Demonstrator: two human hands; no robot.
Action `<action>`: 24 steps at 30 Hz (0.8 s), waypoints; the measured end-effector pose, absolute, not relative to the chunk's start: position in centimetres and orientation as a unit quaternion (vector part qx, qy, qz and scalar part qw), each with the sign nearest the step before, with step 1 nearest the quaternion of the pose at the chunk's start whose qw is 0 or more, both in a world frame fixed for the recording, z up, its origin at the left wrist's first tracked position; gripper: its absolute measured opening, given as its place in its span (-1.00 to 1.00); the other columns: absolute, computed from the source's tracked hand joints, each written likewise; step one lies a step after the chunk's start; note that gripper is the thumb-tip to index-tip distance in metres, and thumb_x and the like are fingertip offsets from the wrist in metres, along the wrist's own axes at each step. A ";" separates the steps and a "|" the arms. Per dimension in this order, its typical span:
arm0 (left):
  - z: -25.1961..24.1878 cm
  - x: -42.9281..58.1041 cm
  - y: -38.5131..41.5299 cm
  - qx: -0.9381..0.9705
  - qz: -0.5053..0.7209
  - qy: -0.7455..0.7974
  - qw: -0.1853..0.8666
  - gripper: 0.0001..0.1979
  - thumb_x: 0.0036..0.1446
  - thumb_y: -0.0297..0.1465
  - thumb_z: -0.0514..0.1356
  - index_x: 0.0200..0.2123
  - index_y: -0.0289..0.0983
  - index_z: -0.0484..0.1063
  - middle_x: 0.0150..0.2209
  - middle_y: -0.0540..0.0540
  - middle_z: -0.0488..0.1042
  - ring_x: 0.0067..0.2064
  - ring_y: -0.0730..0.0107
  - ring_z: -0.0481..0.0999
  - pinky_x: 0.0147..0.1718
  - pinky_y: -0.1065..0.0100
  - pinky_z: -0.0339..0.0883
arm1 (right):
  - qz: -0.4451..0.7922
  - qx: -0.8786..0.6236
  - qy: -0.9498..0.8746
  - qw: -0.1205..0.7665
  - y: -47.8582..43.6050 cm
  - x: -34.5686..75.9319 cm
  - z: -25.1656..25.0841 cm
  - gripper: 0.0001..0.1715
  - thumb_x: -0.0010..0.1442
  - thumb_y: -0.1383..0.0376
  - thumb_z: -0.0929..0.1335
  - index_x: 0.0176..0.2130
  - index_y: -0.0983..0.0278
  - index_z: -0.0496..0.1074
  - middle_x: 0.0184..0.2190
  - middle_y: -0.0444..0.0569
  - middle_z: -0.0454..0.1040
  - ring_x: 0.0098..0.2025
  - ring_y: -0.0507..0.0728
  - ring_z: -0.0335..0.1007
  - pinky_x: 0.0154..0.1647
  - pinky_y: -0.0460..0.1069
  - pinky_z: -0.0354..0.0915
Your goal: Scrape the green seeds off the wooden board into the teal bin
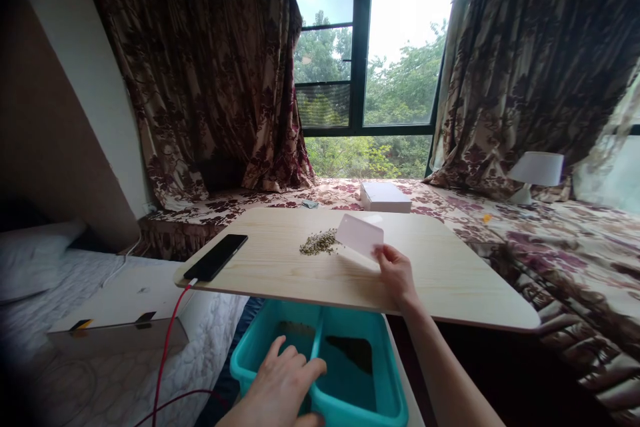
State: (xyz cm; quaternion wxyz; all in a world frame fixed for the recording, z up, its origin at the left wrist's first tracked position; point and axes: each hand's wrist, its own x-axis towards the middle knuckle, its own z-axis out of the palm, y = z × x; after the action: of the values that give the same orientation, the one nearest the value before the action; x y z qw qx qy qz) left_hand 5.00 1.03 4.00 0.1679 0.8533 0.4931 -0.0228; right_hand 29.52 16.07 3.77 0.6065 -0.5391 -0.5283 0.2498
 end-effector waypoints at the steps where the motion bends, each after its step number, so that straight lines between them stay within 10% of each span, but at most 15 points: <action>1: 3.8 4.8 1.1 0.853 -0.029 0.493 0.169 -0.47 -0.02 -0.22 0.28 0.06 -0.14 0.36 -0.15 -0.14 0.51 -0.02 0.02 0.41 0.17 -0.11 -0.04 | 0.248 -0.540 -0.529 0.606 16.0 29.5 3.8 -0.63 -0.03 0.09 0.38 -0.30 0.30 0.58 -0.32 0.05 0.63 -0.24 0.24 0.52 -0.14 0.08 0.35; 5: 2.6 4.0 1.2 0.847 -0.040 0.502 0.168 -0.43 0.12 -0.40 0.14 0.22 -0.14 0.18 -0.15 -0.18 0.52 -0.02 0.04 0.42 0.16 -0.12 -0.02 | 0.239 -0.551 -0.535 0.594 16.0 29.5 4.0 -0.63 -0.04 0.10 0.38 -0.32 0.29 0.59 -0.31 0.05 0.63 -0.21 0.25 0.51 -0.12 0.08 0.34; 9: 2.8 3.3 0.6 0.838 0.061 0.511 0.180 -0.19 -0.09 -0.13 0.35 0.23 -0.13 0.16 -0.08 -0.16 0.48 -0.01 0.02 0.40 0.18 -0.07 -0.03 | 0.228 -0.556 -0.538 0.591 15.8 29.5 4.1 -0.65 -0.04 0.11 0.38 -0.33 0.28 0.59 -0.32 0.04 0.63 -0.23 0.25 0.52 -0.16 0.06 0.35; 14: 6.8 -1.3 4.4 0.723 0.253 0.643 0.015 -0.64 0.08 -0.19 0.25 -0.04 -0.12 0.43 -0.04 -0.02 0.46 0.01 0.20 0.39 0.04 0.31 0.24 | 0.237 -0.551 -0.536 0.593 15.9 29.6 4.1 -0.64 -0.05 0.11 0.39 -0.32 0.28 0.60 -0.31 0.03 0.64 -0.23 0.25 0.52 -0.17 0.05 0.37; 24: 8.1 -12.7 17.7 0.525 0.118 0.843 -0.008 -0.68 0.27 -0.28 0.17 0.04 -0.27 0.32 0.02 -0.14 0.37 -0.07 0.21 0.46 -0.13 0.10 0.40 | 0.240 -0.554 -0.529 0.596 16.1 29.8 4.1 -0.63 -0.07 0.10 0.40 -0.31 0.28 0.61 -0.30 0.04 0.64 -0.22 0.25 0.52 -0.16 0.05 0.37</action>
State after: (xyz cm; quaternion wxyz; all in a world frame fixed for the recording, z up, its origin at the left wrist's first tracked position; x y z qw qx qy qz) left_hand -12.70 17.67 8.13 -0.0085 0.5251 0.8428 0.1179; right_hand 29.77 16.11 4.08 0.5962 -0.5544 -0.5288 0.2401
